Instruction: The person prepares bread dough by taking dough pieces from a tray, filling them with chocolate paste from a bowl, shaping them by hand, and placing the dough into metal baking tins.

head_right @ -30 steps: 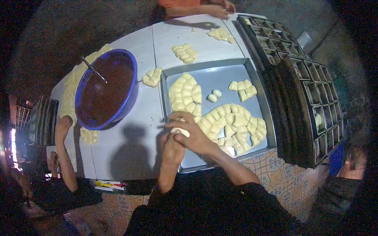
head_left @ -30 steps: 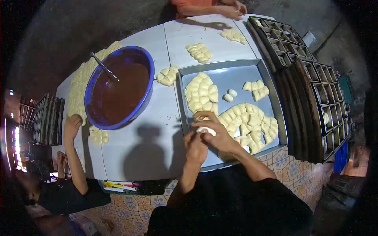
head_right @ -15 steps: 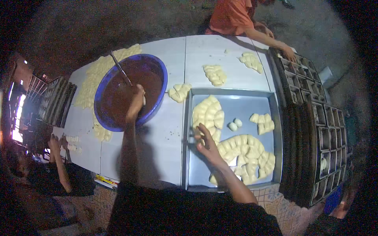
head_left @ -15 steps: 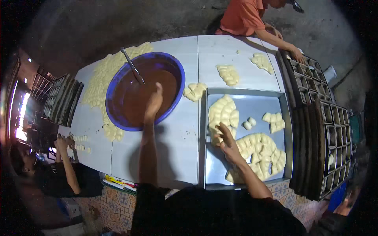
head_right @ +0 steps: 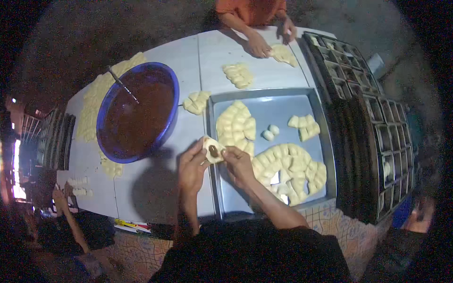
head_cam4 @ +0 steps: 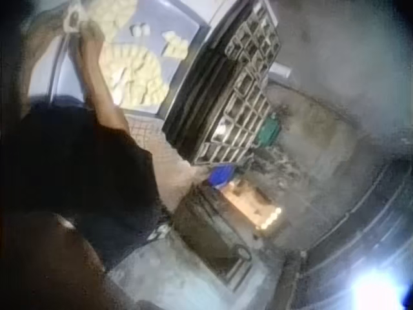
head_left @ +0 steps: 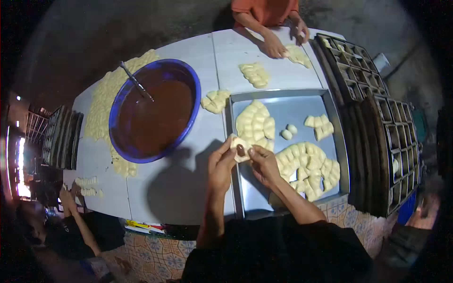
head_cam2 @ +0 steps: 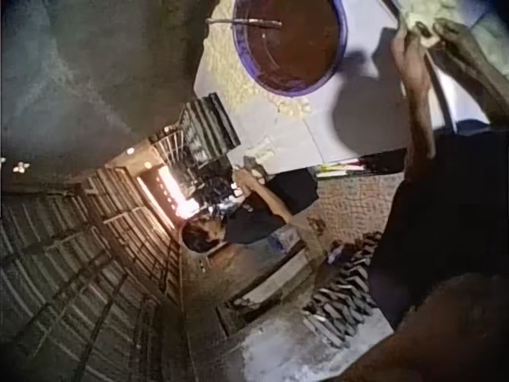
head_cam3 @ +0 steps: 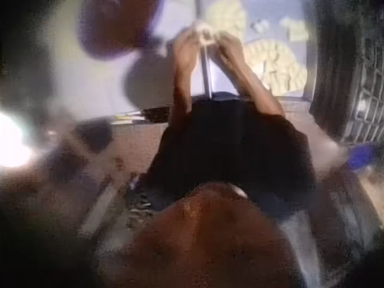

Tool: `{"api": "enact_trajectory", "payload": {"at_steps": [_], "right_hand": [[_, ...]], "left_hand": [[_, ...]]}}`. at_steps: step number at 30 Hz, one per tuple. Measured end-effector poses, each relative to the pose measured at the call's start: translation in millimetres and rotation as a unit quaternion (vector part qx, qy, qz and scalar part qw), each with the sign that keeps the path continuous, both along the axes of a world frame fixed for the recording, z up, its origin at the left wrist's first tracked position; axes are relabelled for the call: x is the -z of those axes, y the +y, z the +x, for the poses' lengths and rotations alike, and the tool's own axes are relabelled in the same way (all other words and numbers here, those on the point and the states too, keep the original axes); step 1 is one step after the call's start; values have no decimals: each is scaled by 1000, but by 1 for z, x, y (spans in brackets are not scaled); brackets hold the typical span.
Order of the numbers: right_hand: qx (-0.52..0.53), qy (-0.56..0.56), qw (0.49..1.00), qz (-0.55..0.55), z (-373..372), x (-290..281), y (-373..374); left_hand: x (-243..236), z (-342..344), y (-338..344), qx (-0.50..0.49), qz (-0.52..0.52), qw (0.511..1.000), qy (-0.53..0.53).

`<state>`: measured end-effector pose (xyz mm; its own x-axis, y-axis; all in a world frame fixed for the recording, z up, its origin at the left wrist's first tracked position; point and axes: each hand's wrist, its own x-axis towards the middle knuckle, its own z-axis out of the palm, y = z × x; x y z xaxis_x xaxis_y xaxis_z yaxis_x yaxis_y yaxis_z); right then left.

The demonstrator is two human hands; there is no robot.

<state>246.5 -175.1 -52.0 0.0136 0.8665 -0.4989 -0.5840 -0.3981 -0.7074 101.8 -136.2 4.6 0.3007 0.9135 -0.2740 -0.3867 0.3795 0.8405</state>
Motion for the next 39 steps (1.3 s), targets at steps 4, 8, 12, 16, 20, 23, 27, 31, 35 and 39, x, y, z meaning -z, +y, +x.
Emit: {"api": "enact_trajectory", "payload": {"at_steps": [4,8,12,16,20,23,27,31,35,39], "right_hand": [[-5,-495,813,308,1,-26,-25],[-41,-476,793,378,22,-31,-42],[63,-419,821,384,33,-41,-43],[2,-443,809,385,30,-48,-63],[18,-416,884,214,40,-30,-67],[-70,-316,935,147,56,-23,-56],[-226,-13,971,71,92,-19,-50],[-40,-379,913,148,151,21,1],[58,-372,921,96,180,45,41],[55,-519,847,106,179,52,33]], "left_hand": [[12,8,-37,4,111,987,116],[12,11,-52,38,146,966,209],[3,21,-68,44,94,988,113],[26,26,-68,35,36,991,121],[39,48,-76,27,98,972,211],[47,50,-74,50,212,963,156],[45,45,-62,88,219,972,-13],[41,39,-50,-45,244,969,10],[61,20,-50,-46,218,960,168],[75,14,-56,5,187,961,205]]}}
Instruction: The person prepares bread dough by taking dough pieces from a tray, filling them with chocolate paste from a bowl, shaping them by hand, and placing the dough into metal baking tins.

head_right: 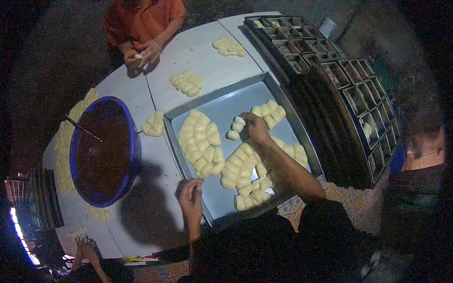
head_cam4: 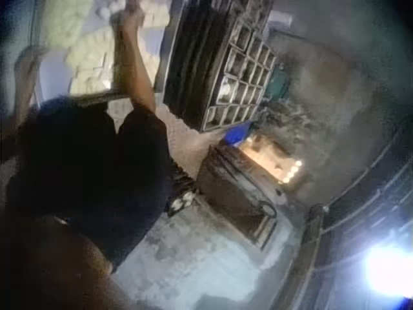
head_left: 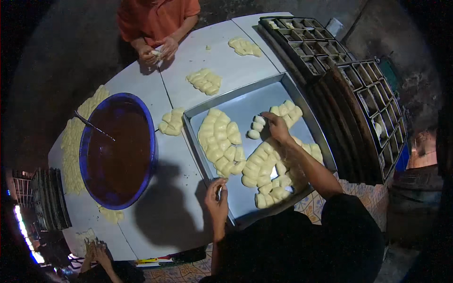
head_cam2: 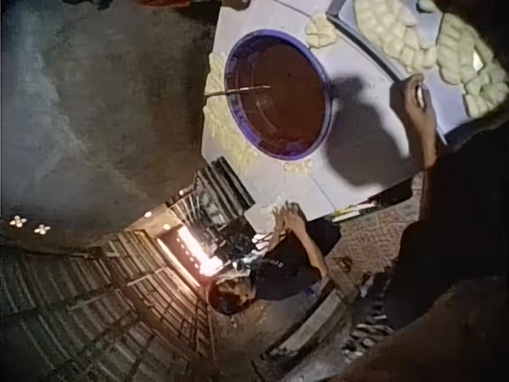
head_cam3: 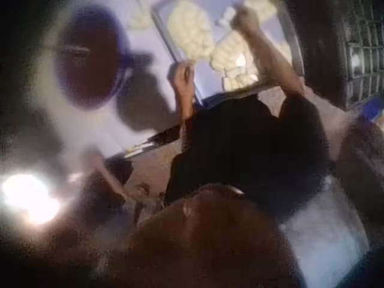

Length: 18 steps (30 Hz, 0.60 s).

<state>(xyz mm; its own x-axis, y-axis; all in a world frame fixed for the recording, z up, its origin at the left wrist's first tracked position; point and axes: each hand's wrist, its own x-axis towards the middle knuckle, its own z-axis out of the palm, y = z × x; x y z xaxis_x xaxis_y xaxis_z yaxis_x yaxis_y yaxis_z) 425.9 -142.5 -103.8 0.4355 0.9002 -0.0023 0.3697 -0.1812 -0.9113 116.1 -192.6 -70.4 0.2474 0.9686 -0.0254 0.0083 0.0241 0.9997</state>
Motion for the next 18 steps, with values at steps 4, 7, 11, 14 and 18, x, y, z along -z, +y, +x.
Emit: {"api": "enact_trajectory", "payload": {"at_steps": [4,7,11,14,18], "right_hand": [[-68,-151,986,-18,6,3,-8],[-60,-312,948,-5,-19,-19,-11],[-97,-274,957,1,-26,16,-17],[-135,-49,990,-1,-37,-9,-25],[-59,21,989,136,10,-102,-95]], "left_hand": [[5,13,-7,-32,41,999,12],[17,12,-5,-19,98,992,81],[33,18,-4,-20,230,962,144],[30,12,-8,-16,196,957,211],[34,13,-4,38,153,969,188]]}}
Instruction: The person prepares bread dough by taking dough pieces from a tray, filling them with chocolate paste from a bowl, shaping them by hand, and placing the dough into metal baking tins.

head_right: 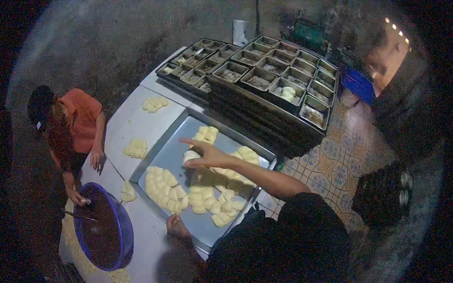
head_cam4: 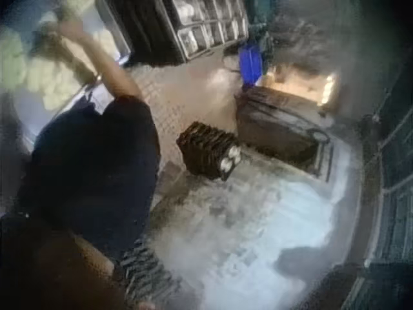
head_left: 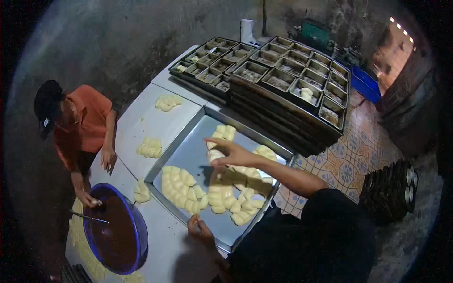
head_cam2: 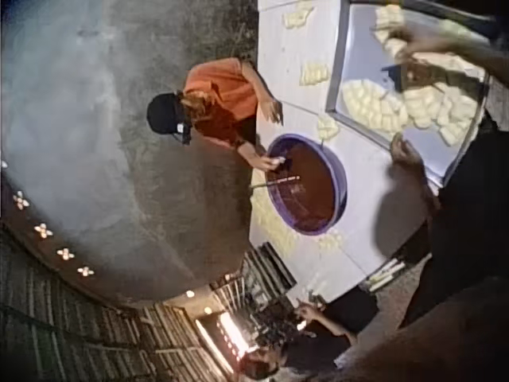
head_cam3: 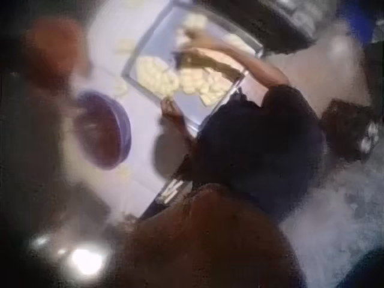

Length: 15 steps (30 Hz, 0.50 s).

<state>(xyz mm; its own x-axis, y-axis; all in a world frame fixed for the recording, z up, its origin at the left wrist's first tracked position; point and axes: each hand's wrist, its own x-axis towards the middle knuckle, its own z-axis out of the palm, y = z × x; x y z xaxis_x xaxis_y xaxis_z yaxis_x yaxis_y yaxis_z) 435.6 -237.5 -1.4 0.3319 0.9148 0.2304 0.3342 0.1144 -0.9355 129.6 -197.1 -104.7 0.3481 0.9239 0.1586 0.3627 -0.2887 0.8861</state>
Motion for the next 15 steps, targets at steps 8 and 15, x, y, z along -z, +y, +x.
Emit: {"api": "enact_trajectory", "payload": {"at_steps": [8,15], "right_hand": [[342,-267,899,-61,177,-130,-102],[382,-374,844,-46,222,-88,-111]], "left_hand": [[-5,12,-5,-30,32,999,-9],[-17,6,-13,-4,51,999,-18]]}}
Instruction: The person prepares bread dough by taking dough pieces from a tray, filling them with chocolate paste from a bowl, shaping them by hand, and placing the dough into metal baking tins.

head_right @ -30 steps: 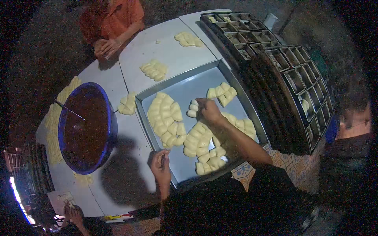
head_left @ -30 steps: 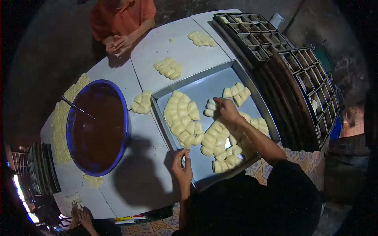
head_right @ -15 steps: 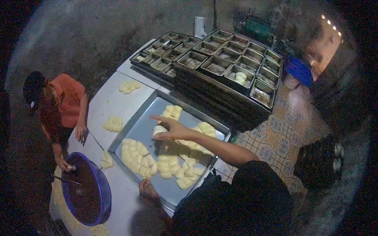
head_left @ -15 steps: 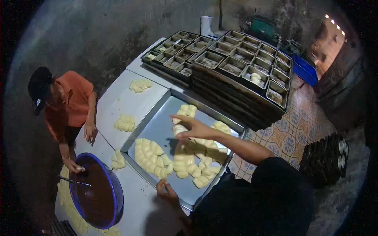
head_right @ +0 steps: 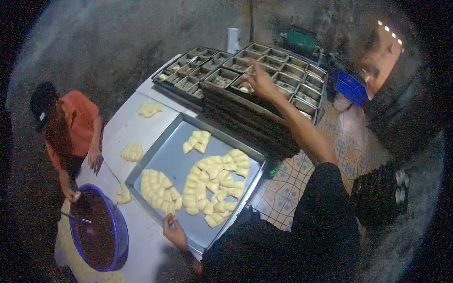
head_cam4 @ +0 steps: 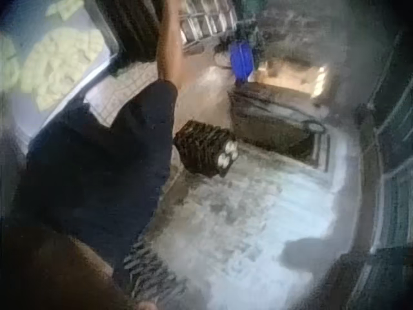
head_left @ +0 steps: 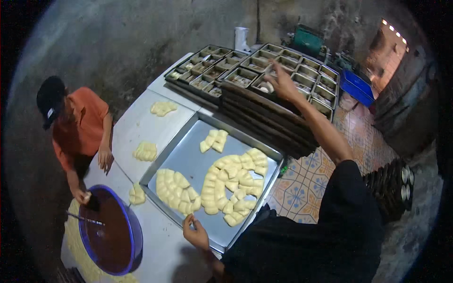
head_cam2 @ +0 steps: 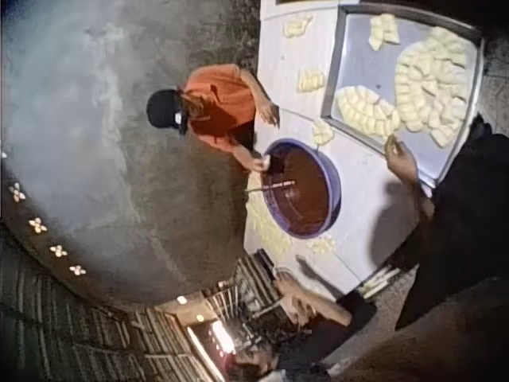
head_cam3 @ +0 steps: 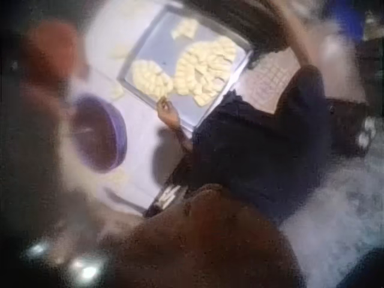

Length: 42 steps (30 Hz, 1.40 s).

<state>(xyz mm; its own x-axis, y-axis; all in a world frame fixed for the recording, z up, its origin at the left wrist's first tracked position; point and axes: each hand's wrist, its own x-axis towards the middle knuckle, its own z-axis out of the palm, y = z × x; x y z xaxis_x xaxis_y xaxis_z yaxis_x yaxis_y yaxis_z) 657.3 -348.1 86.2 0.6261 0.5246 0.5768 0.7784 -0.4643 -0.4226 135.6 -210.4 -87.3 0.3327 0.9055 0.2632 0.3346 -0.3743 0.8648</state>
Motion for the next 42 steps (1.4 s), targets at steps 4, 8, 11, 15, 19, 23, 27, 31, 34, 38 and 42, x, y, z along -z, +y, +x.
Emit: {"api": "enact_trajectory", "payload": {"at_steps": [4,8,11,15,19,23,27,31,34,38,42], "right_hand": [[-18,-80,991,101,-72,-25,41],[-282,-8,959,-16,-182,25,38],[-305,209,914,-167,-222,118,35],[-318,57,913,-249,-234,160,48],[-385,363,838,-132,-271,96,50],[-513,363,777,-22,-310,50,53],[-457,386,801,29,-357,58,75],[-470,393,790,-19,-368,80,105],[-499,379,779,28,-377,82,121],[-667,250,701,-22,-401,94,141],[-619,590,510,-94,-396,116,157]], "left_hand": [[0,-24,1,-52,-18,998,27],[-23,-4,4,-53,-79,995,15],[-15,0,4,-19,-66,997,-45],[0,-14,-1,11,-90,994,-60],[-10,-23,-10,6,-127,991,-37],[-64,16,-32,86,-233,942,-226],[-71,28,-37,-6,-195,932,-305],[-54,7,-27,-86,-190,928,-310],[-48,-6,-26,-33,-234,936,-261],[-52,-18,-18,31,-453,609,-651],[-88,-32,24,279,-396,471,-737]]}}
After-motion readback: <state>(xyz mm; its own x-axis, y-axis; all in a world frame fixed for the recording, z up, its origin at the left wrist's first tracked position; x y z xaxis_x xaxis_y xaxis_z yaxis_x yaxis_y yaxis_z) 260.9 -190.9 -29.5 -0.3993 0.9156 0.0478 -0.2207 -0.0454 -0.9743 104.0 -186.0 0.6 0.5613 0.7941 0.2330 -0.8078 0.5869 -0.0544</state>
